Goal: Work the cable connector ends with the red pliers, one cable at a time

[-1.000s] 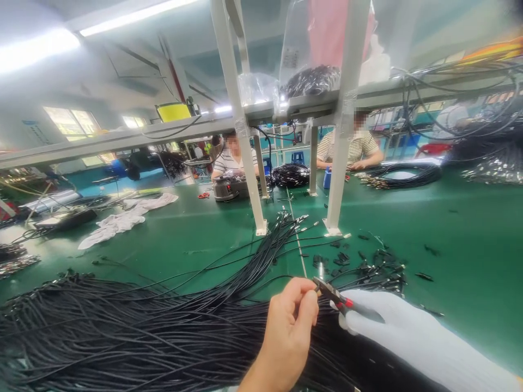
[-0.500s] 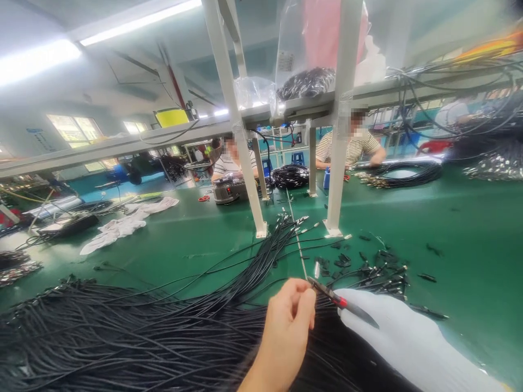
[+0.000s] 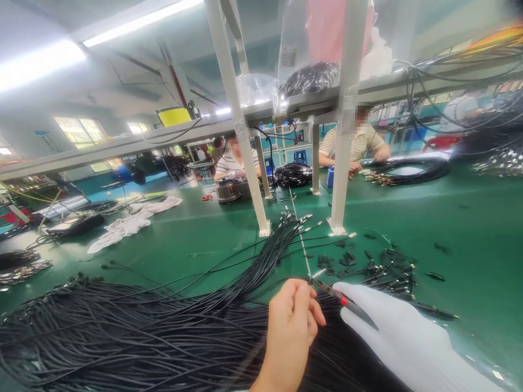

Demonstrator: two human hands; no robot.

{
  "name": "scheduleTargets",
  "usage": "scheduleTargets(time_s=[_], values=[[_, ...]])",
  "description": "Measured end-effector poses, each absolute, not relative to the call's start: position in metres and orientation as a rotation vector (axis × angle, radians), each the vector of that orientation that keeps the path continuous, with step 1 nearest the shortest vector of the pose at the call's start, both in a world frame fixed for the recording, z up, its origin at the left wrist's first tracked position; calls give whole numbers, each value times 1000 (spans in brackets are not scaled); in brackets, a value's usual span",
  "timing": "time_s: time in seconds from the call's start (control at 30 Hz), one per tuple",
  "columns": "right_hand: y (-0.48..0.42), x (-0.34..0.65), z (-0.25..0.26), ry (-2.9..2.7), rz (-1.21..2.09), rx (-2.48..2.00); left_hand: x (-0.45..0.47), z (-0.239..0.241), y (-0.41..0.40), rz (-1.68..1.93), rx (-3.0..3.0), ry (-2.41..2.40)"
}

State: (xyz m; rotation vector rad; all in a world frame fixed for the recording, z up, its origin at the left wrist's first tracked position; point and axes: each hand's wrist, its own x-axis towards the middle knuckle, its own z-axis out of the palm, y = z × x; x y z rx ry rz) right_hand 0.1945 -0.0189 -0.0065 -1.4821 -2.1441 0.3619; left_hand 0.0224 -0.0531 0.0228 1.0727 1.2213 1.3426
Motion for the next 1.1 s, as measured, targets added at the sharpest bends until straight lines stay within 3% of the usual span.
scheduleTargets(time_s=[0.7, 1.1], values=[[-15, 199, -14, -2214, 460, -1330, 22, 25, -52, 1225, 1077, 1238], [-16, 197, -12, -2210, 13, -1225, 19, 23, -53, 1199, 1305, 1373]])
